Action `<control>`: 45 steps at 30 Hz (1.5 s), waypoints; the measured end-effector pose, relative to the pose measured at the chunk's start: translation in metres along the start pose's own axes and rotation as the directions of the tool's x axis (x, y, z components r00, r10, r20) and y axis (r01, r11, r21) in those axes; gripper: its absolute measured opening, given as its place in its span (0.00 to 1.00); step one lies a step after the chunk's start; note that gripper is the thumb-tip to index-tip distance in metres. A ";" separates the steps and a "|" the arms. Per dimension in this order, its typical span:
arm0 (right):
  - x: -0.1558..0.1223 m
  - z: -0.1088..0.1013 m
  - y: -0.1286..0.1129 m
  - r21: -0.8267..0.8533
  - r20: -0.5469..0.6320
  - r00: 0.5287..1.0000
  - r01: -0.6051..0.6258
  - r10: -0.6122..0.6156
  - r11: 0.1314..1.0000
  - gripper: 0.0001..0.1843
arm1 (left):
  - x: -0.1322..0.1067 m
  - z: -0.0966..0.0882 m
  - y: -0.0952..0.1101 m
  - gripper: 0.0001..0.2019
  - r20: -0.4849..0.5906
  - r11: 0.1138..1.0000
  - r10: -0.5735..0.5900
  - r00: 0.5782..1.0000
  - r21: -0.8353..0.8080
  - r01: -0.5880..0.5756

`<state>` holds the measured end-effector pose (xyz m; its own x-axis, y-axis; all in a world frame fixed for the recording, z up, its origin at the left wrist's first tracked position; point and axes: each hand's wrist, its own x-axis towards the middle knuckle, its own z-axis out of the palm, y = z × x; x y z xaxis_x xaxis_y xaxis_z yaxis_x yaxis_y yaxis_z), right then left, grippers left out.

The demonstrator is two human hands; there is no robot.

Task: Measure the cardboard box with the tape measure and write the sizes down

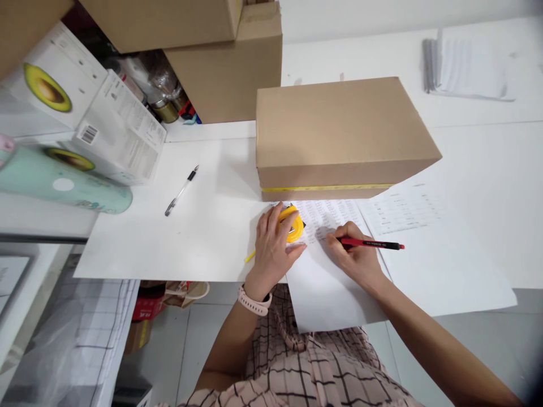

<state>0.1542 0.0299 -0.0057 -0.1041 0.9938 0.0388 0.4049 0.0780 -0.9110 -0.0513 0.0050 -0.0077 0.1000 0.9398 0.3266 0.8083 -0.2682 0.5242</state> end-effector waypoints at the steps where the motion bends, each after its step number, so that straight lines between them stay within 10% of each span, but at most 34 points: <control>1: 0.000 0.000 0.000 -0.001 0.000 1.000 0.003 -0.003 1.000 0.12 | 0.000 0.000 0.000 0.35 0.000 1.000 -0.002 1.000 0.001 0.002; 45: 0.001 -0.002 -0.011 -0.002 -0.056 0.996 -0.072 0.072 0.997 0.16 | 0.000 0.000 0.000 0.36 0.011 1.000 -0.013 1.000 0.001 0.013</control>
<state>0.1518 0.0297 0.0048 -0.0237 0.9997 -0.0039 0.4134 0.0063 -0.9105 -0.0515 0.0047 -0.0074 0.0956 0.9456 0.3109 0.8100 -0.2555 0.5279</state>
